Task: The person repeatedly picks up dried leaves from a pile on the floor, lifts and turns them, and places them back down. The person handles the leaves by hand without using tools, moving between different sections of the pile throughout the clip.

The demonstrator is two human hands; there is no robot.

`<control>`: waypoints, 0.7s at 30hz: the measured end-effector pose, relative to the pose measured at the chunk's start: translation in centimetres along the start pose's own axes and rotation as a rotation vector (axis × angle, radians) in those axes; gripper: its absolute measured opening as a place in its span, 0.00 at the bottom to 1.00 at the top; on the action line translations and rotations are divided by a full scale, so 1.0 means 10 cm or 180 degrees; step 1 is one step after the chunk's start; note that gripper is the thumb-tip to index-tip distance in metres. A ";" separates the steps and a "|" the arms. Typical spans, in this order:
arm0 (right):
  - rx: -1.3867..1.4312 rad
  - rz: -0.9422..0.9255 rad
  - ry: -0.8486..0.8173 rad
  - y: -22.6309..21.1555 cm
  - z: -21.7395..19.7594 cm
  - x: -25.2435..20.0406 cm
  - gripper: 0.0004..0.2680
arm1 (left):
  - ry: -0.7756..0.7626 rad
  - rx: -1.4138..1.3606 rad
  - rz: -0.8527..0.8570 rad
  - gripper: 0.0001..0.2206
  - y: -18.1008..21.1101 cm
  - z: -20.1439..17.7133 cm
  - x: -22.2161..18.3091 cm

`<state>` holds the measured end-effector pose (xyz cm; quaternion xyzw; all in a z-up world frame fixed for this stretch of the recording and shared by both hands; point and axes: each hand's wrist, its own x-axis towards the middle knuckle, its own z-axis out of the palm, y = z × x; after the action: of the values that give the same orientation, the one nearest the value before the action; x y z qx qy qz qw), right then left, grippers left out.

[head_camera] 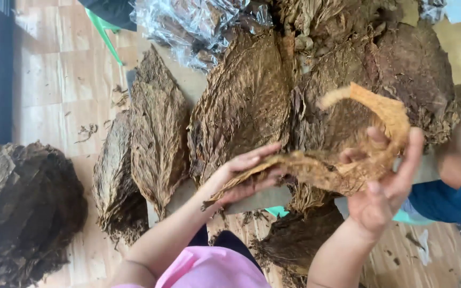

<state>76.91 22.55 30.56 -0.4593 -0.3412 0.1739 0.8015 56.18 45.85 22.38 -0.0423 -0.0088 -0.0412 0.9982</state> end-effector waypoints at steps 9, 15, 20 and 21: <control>0.0132 0.0572 0.0488 1.35 -1.12 0.04 0.26 | 0.0635 0.2782 0.0083 0.32 1.20 1.04 0.82; -0.3301 0.1195 0.1393 3.38 -2.28 0.42 0.26 | 0.1220 0.4612 -0.0006 0.27 1.79 1.54 2.44; -0.5343 0.1691 0.0807 4.26 -2.49 0.37 0.35 | 0.1871 0.5191 0.0015 0.30 2.37 1.97 4.16; -0.5381 0.1771 0.0798 4.28 -2.50 0.35 0.35 | 0.1849 0.5218 0.0090 0.29 2.48 1.97 4.40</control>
<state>98.54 31.28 -13.31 -0.9775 -0.1417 0.0012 0.1562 101.83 68.58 40.83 0.7020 0.2199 -0.0186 0.6771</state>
